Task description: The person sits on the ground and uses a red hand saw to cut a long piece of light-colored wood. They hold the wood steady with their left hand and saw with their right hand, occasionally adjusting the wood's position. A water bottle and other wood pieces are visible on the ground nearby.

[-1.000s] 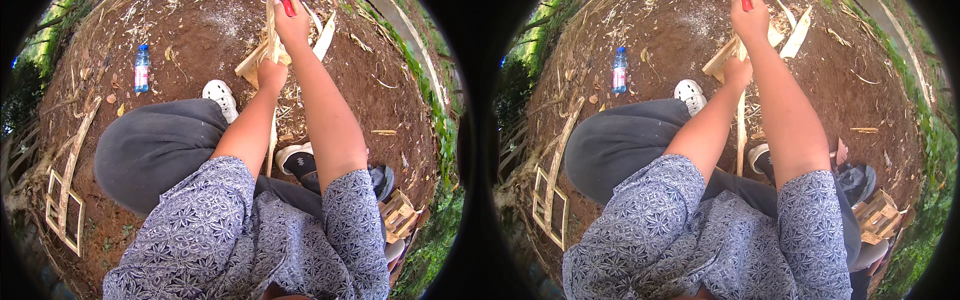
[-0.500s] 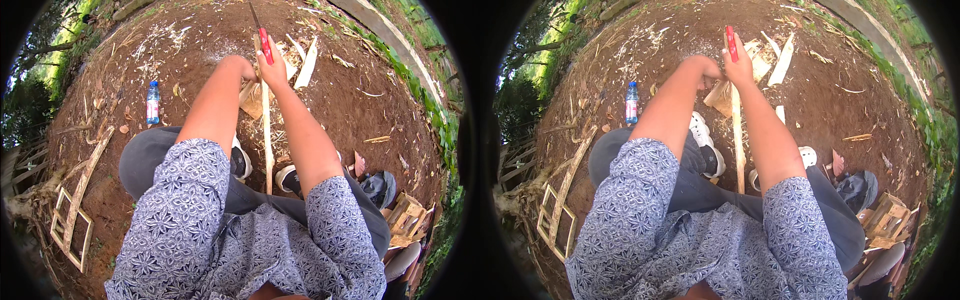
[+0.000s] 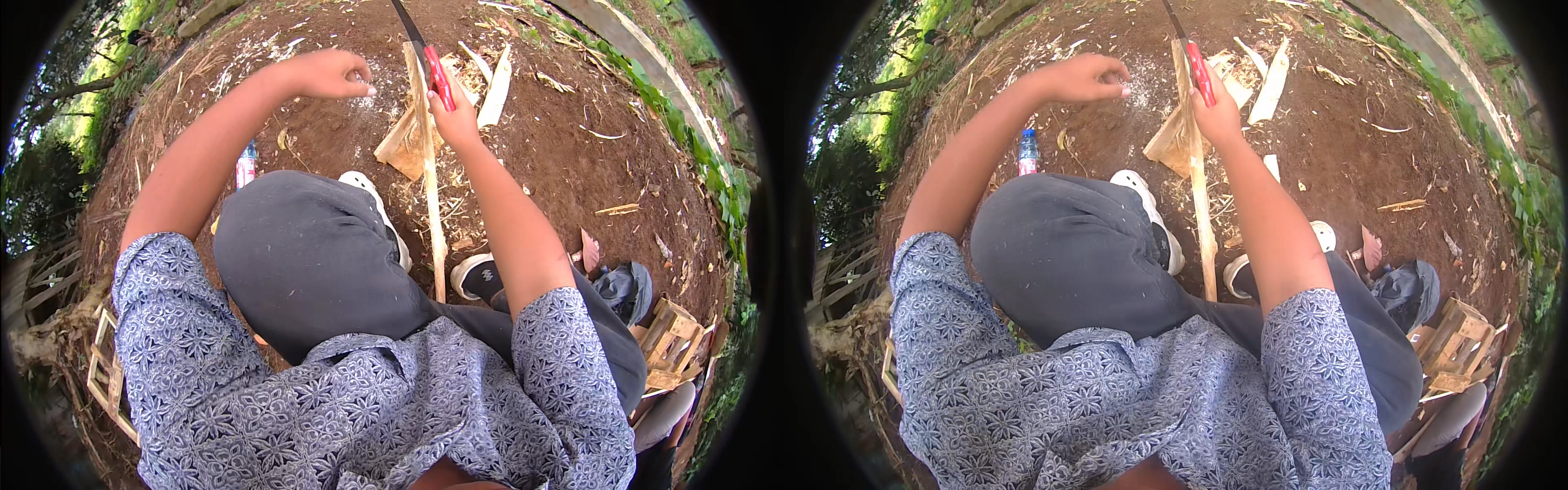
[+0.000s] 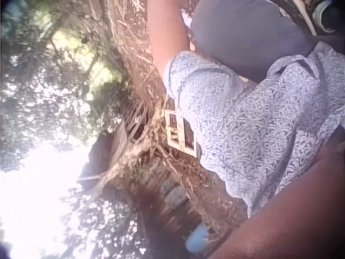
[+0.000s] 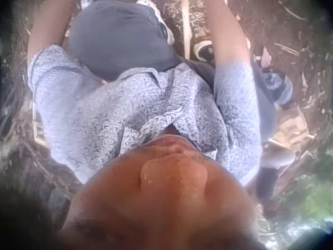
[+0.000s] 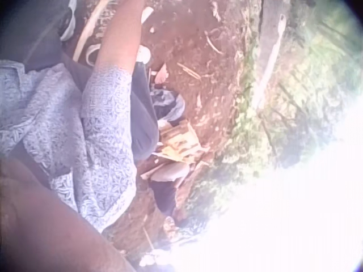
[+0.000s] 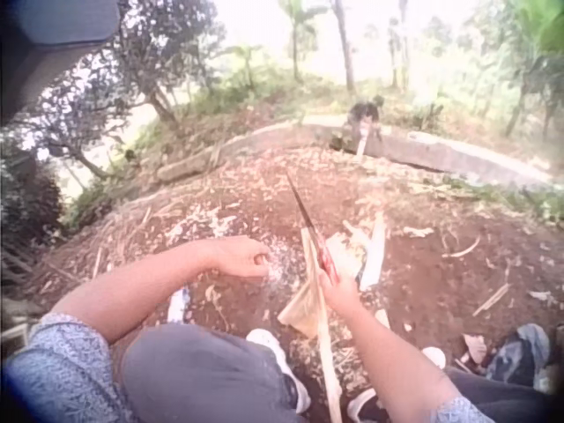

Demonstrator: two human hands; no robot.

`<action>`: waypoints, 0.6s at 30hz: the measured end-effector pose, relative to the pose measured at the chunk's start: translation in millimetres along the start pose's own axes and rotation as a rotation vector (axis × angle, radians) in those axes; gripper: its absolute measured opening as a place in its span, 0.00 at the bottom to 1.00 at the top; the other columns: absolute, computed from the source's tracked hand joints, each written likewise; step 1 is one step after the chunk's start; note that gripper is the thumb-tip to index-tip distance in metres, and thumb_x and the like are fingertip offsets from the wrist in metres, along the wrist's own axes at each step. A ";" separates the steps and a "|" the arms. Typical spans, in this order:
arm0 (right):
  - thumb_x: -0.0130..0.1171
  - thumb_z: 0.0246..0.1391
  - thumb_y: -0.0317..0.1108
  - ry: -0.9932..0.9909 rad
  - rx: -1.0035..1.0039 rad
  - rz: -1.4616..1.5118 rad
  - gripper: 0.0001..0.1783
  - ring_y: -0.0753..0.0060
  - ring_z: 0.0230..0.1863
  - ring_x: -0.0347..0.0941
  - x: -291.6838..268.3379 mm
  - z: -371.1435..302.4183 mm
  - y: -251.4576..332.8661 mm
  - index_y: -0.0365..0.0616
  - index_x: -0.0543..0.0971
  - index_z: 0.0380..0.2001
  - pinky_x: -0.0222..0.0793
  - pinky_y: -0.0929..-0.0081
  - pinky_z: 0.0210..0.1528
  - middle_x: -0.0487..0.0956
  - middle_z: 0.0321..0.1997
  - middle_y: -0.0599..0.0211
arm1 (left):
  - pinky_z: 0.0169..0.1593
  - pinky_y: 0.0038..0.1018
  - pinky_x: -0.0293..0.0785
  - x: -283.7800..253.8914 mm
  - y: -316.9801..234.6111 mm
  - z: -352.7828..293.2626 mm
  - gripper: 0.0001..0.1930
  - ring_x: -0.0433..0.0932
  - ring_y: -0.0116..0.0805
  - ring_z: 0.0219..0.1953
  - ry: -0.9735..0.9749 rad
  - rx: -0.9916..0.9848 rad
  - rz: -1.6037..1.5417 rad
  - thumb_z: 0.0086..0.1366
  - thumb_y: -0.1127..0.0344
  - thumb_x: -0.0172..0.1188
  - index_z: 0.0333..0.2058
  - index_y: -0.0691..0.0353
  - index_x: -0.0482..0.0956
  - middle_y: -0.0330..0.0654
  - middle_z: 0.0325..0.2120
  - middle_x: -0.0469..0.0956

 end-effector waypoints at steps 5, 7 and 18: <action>0.60 0.64 0.34 -0.014 0.135 0.065 0.33 0.68 0.46 0.81 -0.3 -30.2 44.8 0.48 0.68 0.71 0.75 0.70 0.51 0.83 0.53 0.59 | 0.54 0.34 0.81 110.3 -4.4 7.5 0.36 0.84 0.40 0.46 0.397 -0.205 -0.529 0.72 0.38 0.54 0.59 0.69 0.74 0.51 0.51 0.80; 0.60 0.64 0.35 0.002 0.206 0.110 0.32 0.74 0.35 0.81 -10.5 -37.4 78.4 0.46 0.68 0.70 0.77 0.72 0.41 0.83 0.47 0.63 | 0.57 0.35 0.81 154.8 -13.9 20.4 0.38 0.83 0.41 0.50 0.452 -0.171 -0.709 0.73 0.37 0.52 0.61 0.71 0.71 0.53 0.55 0.77; 0.59 0.62 0.31 -0.073 -0.008 -0.010 0.26 0.67 0.50 0.80 -26.8 -26.1 145.2 0.39 0.75 0.63 0.74 0.71 0.54 0.82 0.54 0.54 | 0.44 0.34 0.83 268.3 -36.7 69.7 0.40 0.83 0.40 0.44 -0.015 -0.188 -1.236 0.67 0.42 0.64 0.59 0.73 0.60 0.56 0.49 0.76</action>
Point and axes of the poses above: each hand's wrist, its own z-axis towards the middle knuckle, its own x-axis out of the palm, y = z × x, the point moved 2 cm from there along z, towards the middle knuckle
